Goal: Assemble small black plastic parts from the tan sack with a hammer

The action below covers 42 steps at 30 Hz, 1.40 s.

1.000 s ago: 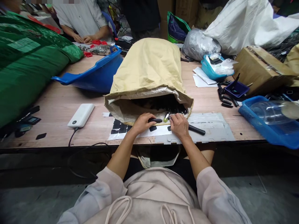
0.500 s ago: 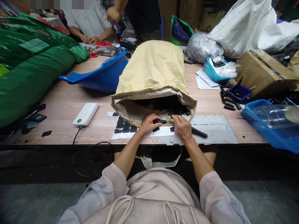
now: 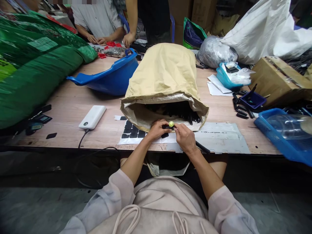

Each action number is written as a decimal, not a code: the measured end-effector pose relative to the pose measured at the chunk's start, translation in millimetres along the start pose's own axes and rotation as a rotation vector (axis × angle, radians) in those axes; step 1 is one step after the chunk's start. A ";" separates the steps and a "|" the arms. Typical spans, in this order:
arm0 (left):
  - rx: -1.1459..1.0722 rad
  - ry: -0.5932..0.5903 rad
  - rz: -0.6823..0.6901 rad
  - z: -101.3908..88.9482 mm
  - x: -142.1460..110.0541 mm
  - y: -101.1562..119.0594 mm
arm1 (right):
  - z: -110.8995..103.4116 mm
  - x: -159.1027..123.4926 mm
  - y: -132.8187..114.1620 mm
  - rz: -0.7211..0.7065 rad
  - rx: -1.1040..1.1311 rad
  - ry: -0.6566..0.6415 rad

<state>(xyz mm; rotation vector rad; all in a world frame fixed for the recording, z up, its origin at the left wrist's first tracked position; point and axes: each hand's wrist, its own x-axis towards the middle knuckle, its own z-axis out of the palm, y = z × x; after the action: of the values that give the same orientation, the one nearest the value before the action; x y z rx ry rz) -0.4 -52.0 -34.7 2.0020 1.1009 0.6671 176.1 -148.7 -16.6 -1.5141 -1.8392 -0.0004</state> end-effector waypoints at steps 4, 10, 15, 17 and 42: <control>0.016 0.003 -0.002 0.2 0.6 1.0 | 3.1 -0.6 -6.1 -0.003 -0.030 -0.028; -0.003 0.011 -0.027 2.2 0.5 1.3 | 1.3 -0.6 -2.1 0.034 -0.029 0.000; -0.012 0.018 -0.050 2.5 0.4 2.2 | -3.9 -2.8 1.8 0.067 -0.042 0.013; 0.000 0.017 -0.049 1.7 0.3 3.4 | -4.8 -3.5 4.1 0.081 -0.067 -0.016; -0.246 -0.418 0.200 -5.0 -86.5 51.3 | 3.0 -8.3 46.0 0.044 -0.325 0.003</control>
<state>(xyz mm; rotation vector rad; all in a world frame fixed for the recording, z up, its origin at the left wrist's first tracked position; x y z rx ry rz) -22.4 -143.2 2.0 1.9335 0.5495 0.4293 213.7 -140.5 -43.3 -1.7726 -1.8690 -0.2932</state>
